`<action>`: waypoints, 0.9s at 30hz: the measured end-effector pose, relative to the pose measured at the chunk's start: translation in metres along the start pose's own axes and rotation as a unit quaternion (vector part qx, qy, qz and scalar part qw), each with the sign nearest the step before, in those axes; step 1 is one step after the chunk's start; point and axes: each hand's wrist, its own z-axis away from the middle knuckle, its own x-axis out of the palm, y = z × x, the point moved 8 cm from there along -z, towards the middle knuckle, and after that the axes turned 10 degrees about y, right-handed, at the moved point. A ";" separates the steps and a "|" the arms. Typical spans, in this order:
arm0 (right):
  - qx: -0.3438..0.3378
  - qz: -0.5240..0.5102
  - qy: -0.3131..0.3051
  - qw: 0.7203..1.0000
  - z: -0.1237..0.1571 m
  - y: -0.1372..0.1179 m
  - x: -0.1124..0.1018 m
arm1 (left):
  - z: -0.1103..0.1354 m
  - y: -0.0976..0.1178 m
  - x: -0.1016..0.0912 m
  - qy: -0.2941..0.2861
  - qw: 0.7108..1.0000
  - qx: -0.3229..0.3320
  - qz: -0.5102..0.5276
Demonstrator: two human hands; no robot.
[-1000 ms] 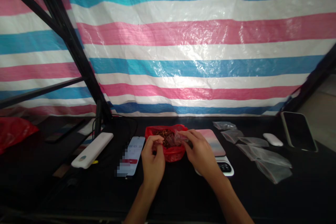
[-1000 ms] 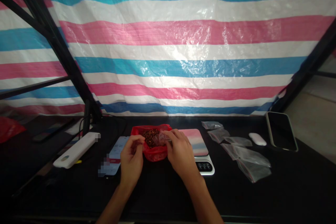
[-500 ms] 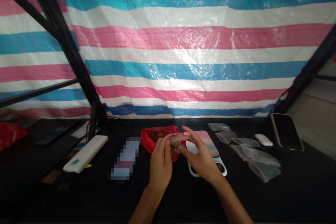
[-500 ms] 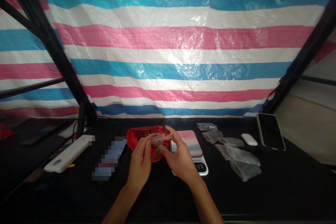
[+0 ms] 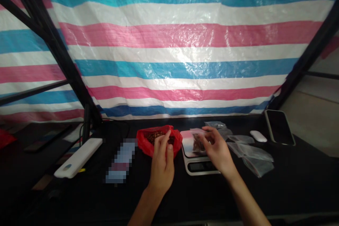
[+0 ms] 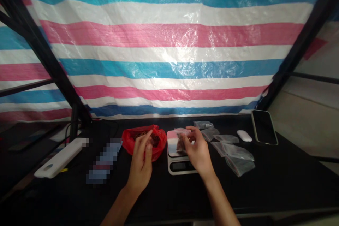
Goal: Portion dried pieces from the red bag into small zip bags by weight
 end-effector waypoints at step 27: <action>-0.072 0.141 0.121 0.980 -0.015 0.011 -0.043 | -0.007 -0.011 -0.043 0.091 0.996 -0.008 -0.004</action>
